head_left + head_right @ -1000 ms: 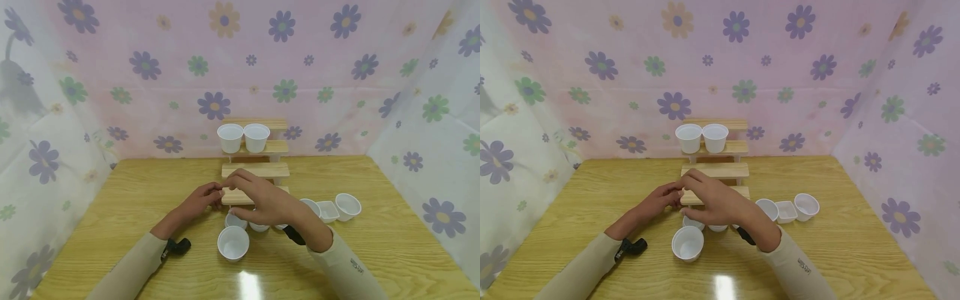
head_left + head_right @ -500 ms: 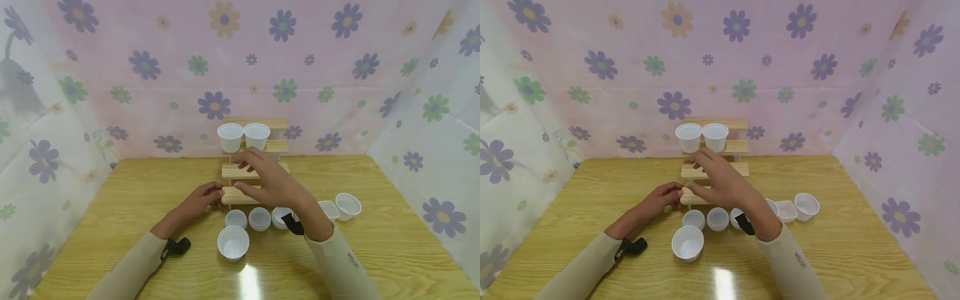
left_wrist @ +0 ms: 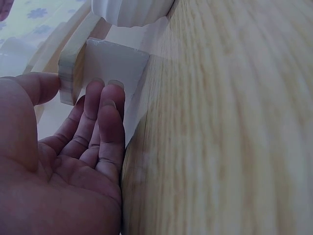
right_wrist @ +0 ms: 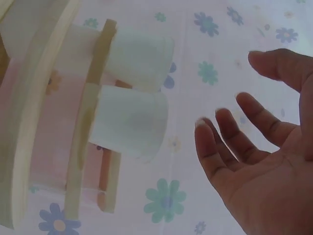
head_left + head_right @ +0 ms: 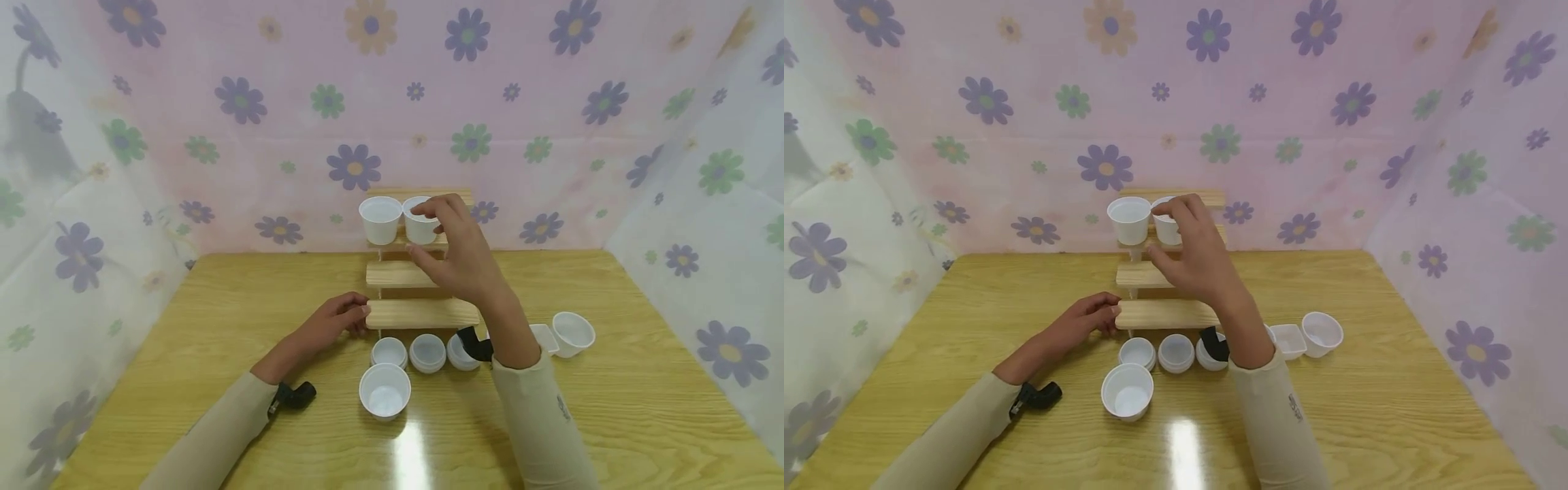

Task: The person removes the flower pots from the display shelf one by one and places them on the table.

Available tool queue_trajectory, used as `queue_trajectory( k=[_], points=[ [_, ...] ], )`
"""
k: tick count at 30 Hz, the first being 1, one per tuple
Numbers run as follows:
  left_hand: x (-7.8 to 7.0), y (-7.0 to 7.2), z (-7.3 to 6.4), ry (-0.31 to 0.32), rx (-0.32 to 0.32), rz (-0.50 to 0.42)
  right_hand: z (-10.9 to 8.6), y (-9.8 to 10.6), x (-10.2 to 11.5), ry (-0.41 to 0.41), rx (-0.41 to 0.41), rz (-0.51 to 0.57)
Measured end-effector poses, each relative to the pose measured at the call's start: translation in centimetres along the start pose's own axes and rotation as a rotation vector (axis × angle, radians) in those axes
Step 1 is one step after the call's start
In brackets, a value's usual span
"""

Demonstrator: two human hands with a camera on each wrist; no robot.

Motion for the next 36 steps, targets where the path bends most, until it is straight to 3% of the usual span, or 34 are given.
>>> queue_trajectory(
  k=[6,12,19,25,36],
  points=[
    [0.0,-0.1,0.1,0.007,-0.007,0.003,0.3,0.1,-1.2,-0.081,-0.077,-0.026],
    [0.2,-0.3,0.4,0.007,0.008,-0.003,0.6,-0.2,-2.6,-0.212,-0.195,0.001],
    [-0.1,-0.2,0.0,0.010,-0.004,0.000,0.6,-1.7,-4.4,-0.324,-0.202,0.027],
    [-0.1,0.0,-0.1,0.012,-0.002,0.006,0.6,-2.4,-5.3,-0.354,-0.189,0.032],
    [0.0,-0.1,0.2,0.000,-0.006,-0.012,0.7,-3.0,-6.7,-0.320,-0.209,0.052]
  ],
)
Point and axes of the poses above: each hand's wrist, its own z-axis towards the middle knuckle, its own y-axis out of the back of the hand, x = y × z, the point moved 4 cm from there along z, towards the middle knuckle, and after that the axes turned 2 degrees about z, right-handed, at the moved point
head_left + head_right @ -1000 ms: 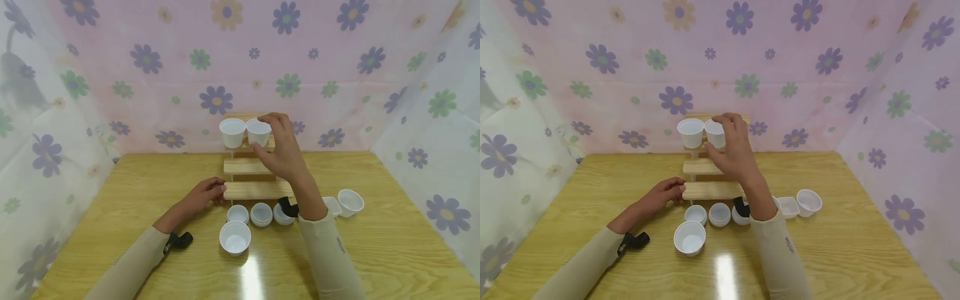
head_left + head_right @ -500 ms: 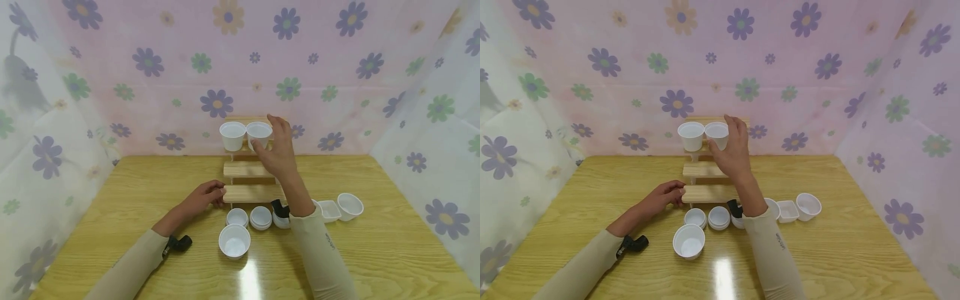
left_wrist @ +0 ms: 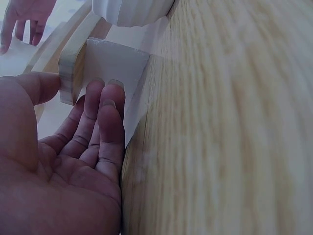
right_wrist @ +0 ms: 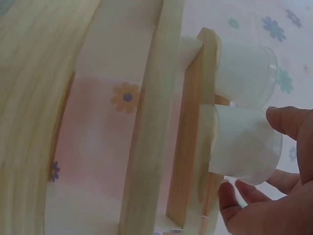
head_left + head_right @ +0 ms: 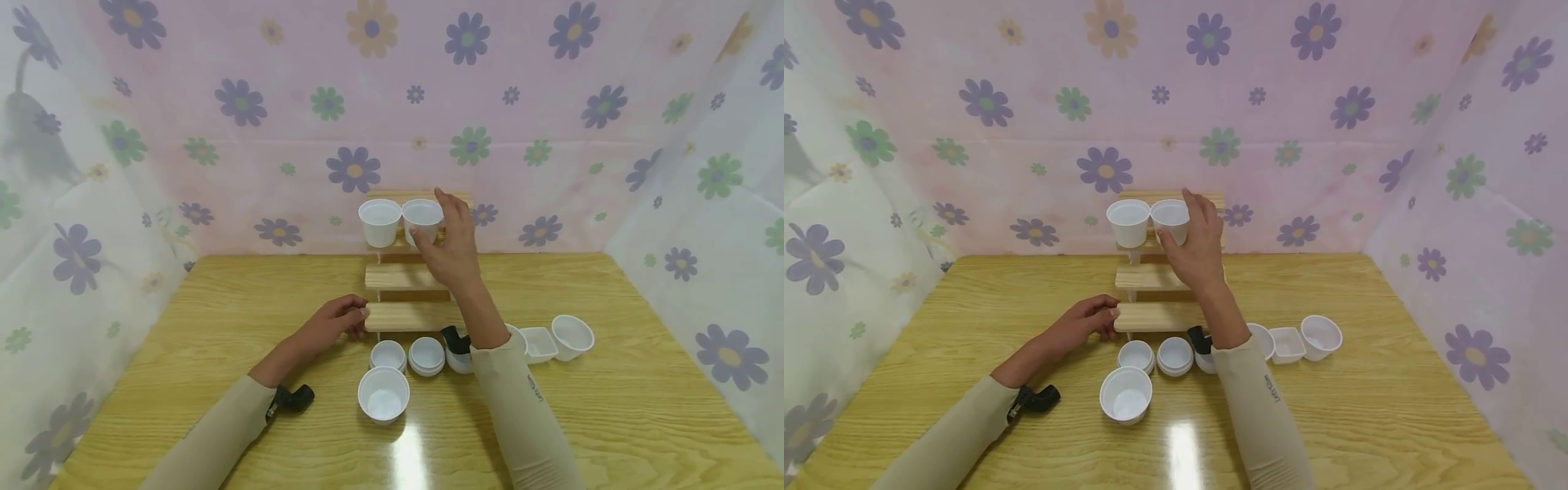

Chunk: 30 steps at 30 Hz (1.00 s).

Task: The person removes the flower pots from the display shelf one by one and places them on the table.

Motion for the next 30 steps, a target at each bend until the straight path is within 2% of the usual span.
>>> queue_trajectory(
  k=[10,17,30],
  points=[
    [0.55,-0.05,-0.10,0.005,0.007,0.003,-0.13,-0.83,-0.78,-0.035,0.019,0.049],
    [0.82,0.04,-0.10,0.008,0.005,-0.005,-0.16,-0.90,-0.88,-0.017,0.002,0.067],
    [0.08,0.09,0.01,0.000,0.005,0.007,-0.05,-0.15,-0.21,0.015,-0.034,0.057]
  ],
)
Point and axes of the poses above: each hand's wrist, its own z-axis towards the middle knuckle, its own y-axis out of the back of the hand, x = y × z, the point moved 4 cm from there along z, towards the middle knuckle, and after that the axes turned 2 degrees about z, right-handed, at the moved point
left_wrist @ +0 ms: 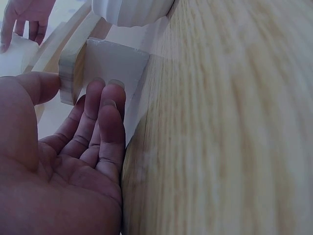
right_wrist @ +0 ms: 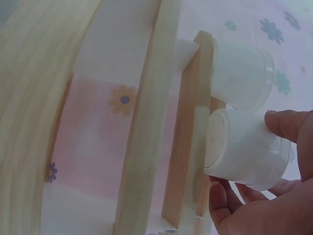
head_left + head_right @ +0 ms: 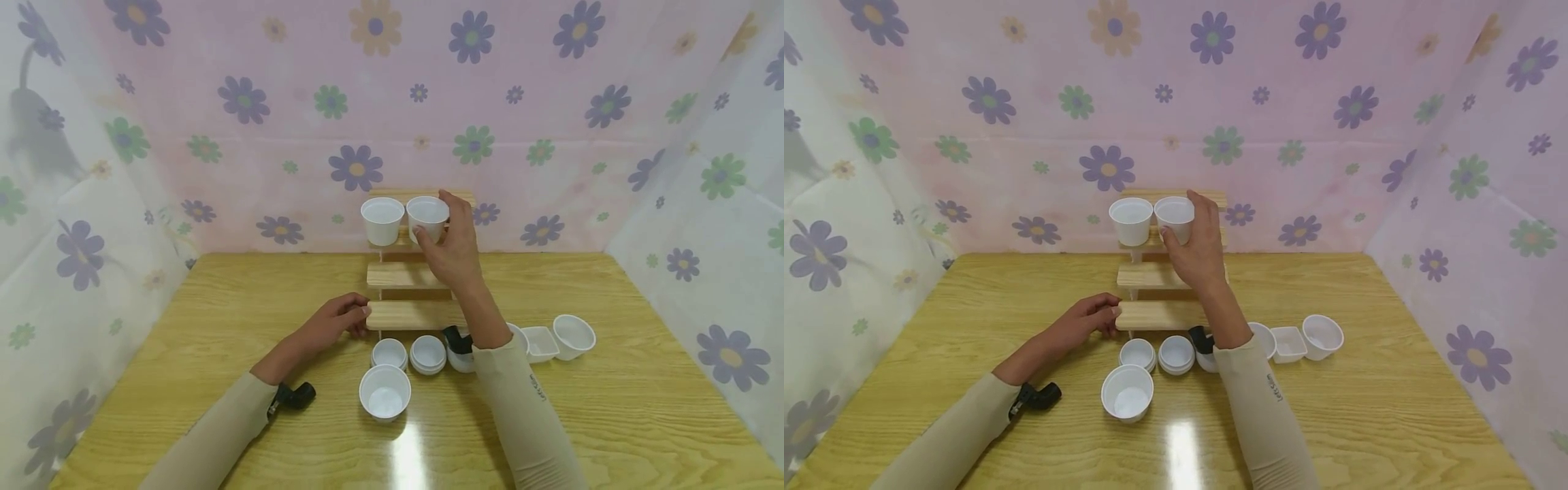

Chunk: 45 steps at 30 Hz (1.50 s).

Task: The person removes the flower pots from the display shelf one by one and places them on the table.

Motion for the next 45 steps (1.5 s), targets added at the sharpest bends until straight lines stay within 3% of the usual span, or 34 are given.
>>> queue_trajectory(
  k=[17,30,45],
  points=[
    [-0.1,0.0,-0.1,0.008,-0.004,0.003,-0.7,1.5,2.3,-0.022,-0.008,-0.022],
    [0.2,0.0,-0.1,-0.006,0.015,-0.002,-1.5,2.2,3.1,0.007,0.038,0.016],
    [0.0,0.0,-0.3,-0.002,0.012,0.005,-2.6,2.9,4.3,0.023,0.090,-0.035]
  ],
)
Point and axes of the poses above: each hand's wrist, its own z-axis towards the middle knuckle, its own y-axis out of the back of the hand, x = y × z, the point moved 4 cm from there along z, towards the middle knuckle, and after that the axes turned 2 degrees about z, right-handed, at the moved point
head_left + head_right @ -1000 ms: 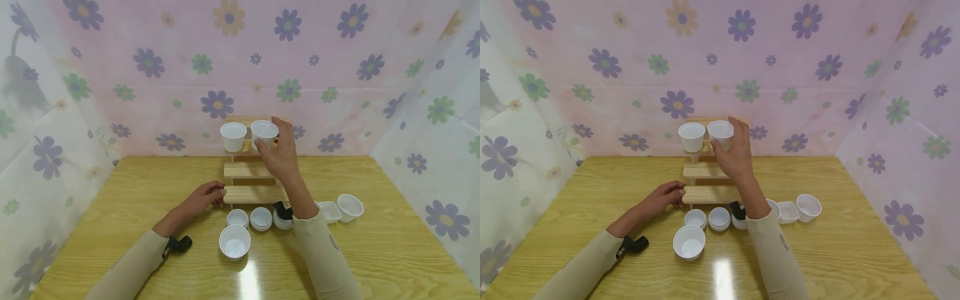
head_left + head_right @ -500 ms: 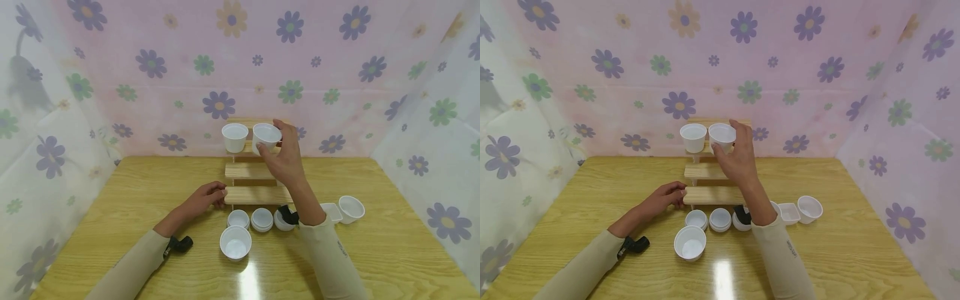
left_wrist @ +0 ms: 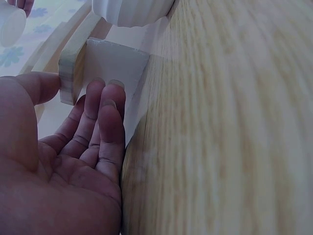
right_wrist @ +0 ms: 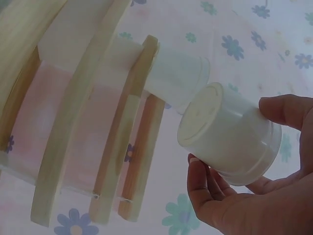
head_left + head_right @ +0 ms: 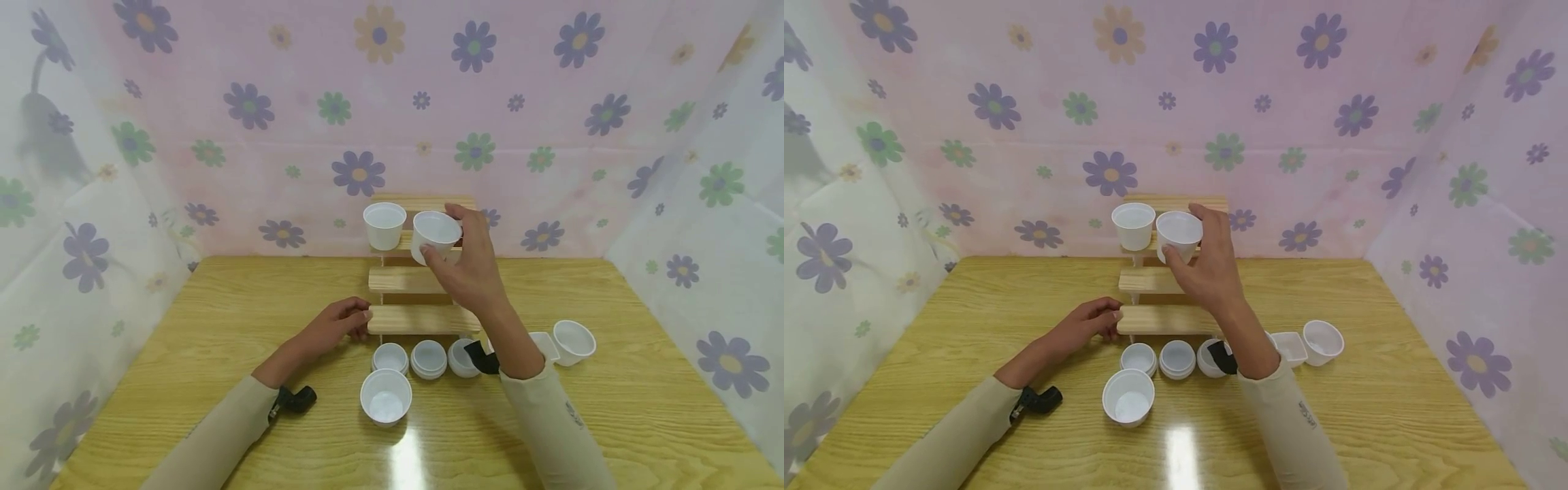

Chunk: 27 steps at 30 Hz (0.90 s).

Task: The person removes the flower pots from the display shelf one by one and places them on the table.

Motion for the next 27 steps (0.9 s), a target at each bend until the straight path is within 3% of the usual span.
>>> queue_trajectory(
  k=[18,27],
  points=[
    [0.1,0.0,-0.2,-0.002,0.001,0.006,-2.5,0.4,1.1,0.098,0.087,-0.030],
    [0.1,0.1,0.0,-0.008,0.008,-0.007,-3.8,0.6,0.5,0.116,0.132,-0.089]
  ],
)
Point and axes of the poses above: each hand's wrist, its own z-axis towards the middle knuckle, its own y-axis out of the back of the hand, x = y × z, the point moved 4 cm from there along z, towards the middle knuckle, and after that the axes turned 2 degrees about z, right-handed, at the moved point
